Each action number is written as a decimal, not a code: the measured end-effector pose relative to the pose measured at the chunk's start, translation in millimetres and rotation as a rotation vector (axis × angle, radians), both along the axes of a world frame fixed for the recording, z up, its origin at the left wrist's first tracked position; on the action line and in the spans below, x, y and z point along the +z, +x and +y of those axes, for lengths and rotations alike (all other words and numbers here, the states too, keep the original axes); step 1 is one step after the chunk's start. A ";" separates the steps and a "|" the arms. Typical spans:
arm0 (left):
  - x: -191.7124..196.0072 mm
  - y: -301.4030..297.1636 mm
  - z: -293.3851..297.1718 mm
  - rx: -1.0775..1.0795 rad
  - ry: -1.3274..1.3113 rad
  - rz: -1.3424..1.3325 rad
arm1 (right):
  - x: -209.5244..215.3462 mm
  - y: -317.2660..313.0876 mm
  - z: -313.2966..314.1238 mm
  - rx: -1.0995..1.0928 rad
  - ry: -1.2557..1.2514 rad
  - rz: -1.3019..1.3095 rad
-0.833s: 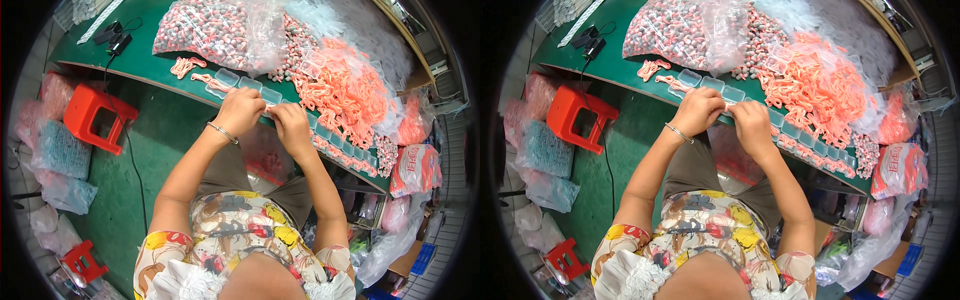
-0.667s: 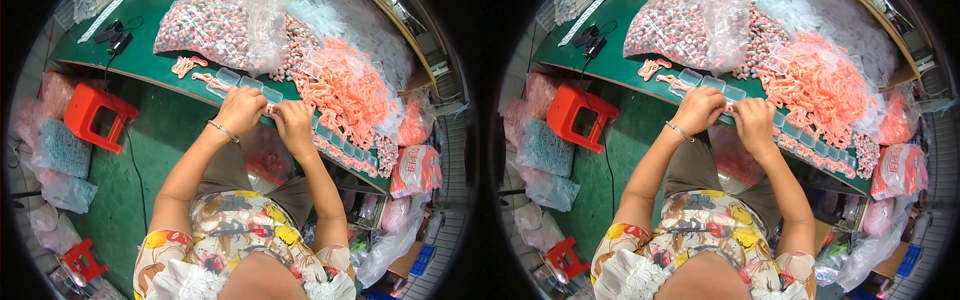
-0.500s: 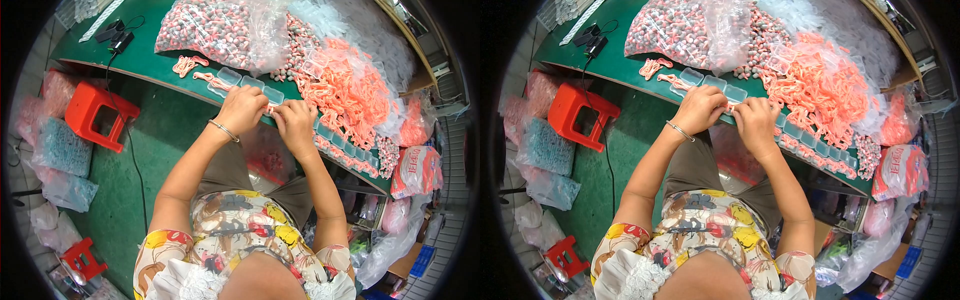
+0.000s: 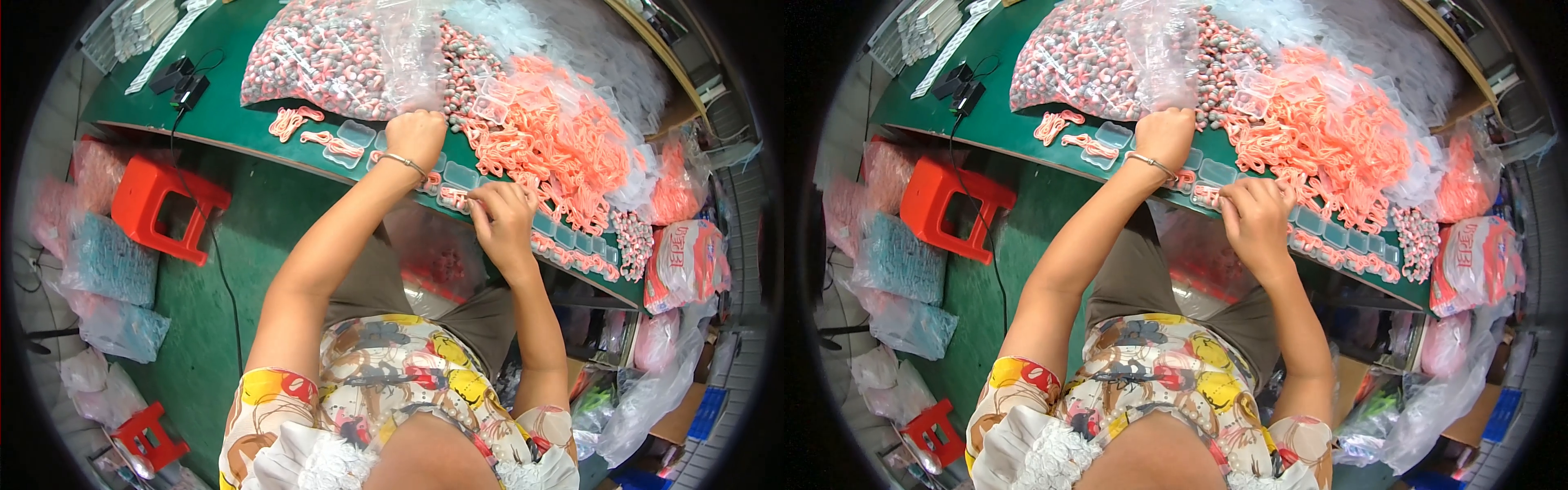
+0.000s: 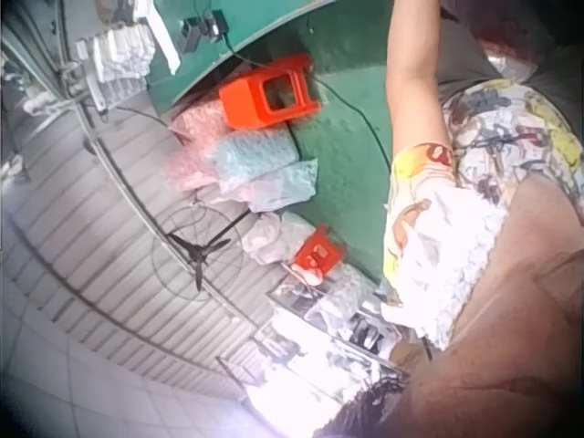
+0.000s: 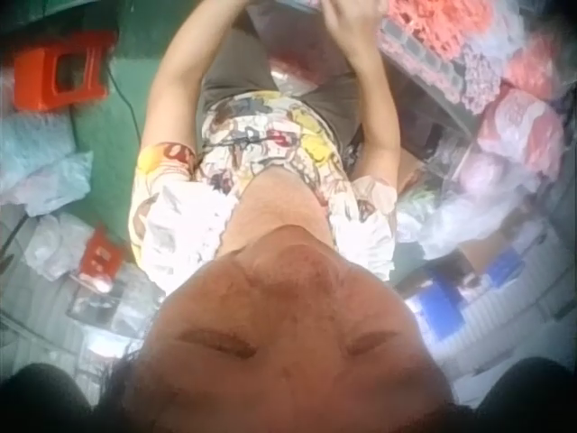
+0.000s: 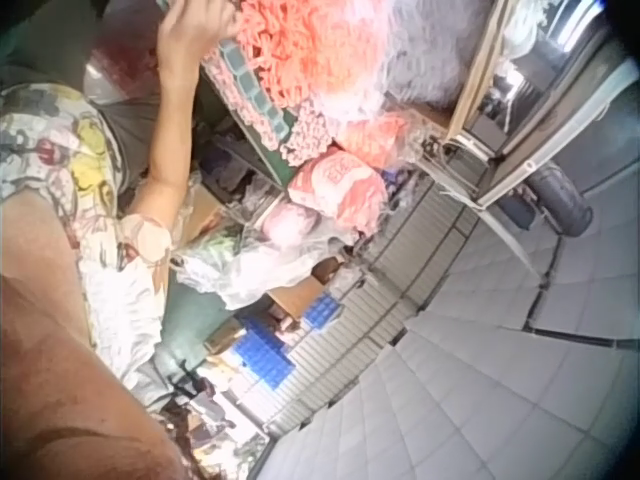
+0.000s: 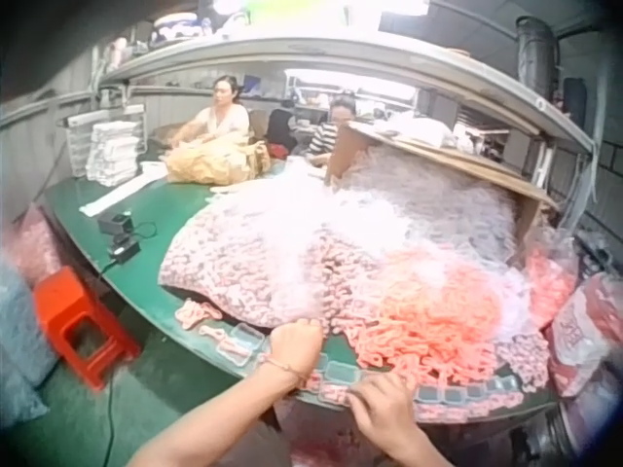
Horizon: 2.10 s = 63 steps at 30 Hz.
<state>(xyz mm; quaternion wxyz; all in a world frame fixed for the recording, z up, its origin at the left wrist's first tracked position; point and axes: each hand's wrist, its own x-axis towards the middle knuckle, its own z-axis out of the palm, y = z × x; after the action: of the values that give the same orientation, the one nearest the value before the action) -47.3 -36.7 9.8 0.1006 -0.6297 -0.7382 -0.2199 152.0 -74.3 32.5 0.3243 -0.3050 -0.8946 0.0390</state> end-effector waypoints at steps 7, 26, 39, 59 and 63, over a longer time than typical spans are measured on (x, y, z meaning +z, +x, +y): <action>-5.6 7.3 18.0 0.017 0.080 0.111 | 6.8 63.4 -3.1 -0.107 0.018 0.022; 13.2 -5.9 -27.6 -0.183 0.112 -0.309 | -31.2 283.6 140.7 -0.958 -0.073 0.022; 22.6 -13.0 -54.5 -0.297 0.141 -0.668 | -24.0 263.3 148.4 -1.005 0.113 -0.317; 7.8 -61.0 -87.0 -0.327 0.188 -0.700 | 21.6 78.3 14.6 -0.138 -0.208 0.275; 8.3 -69.1 -98.3 -0.363 0.110 -0.593 | 5.7 -5.3 -1.0 0.102 -0.080 0.140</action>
<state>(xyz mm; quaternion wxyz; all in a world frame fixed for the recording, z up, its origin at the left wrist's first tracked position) -116.4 -135.0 18.1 -0.1251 -0.6530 -0.5982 -0.4472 146.7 -75.2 38.2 0.3712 -0.2683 -0.8818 0.1126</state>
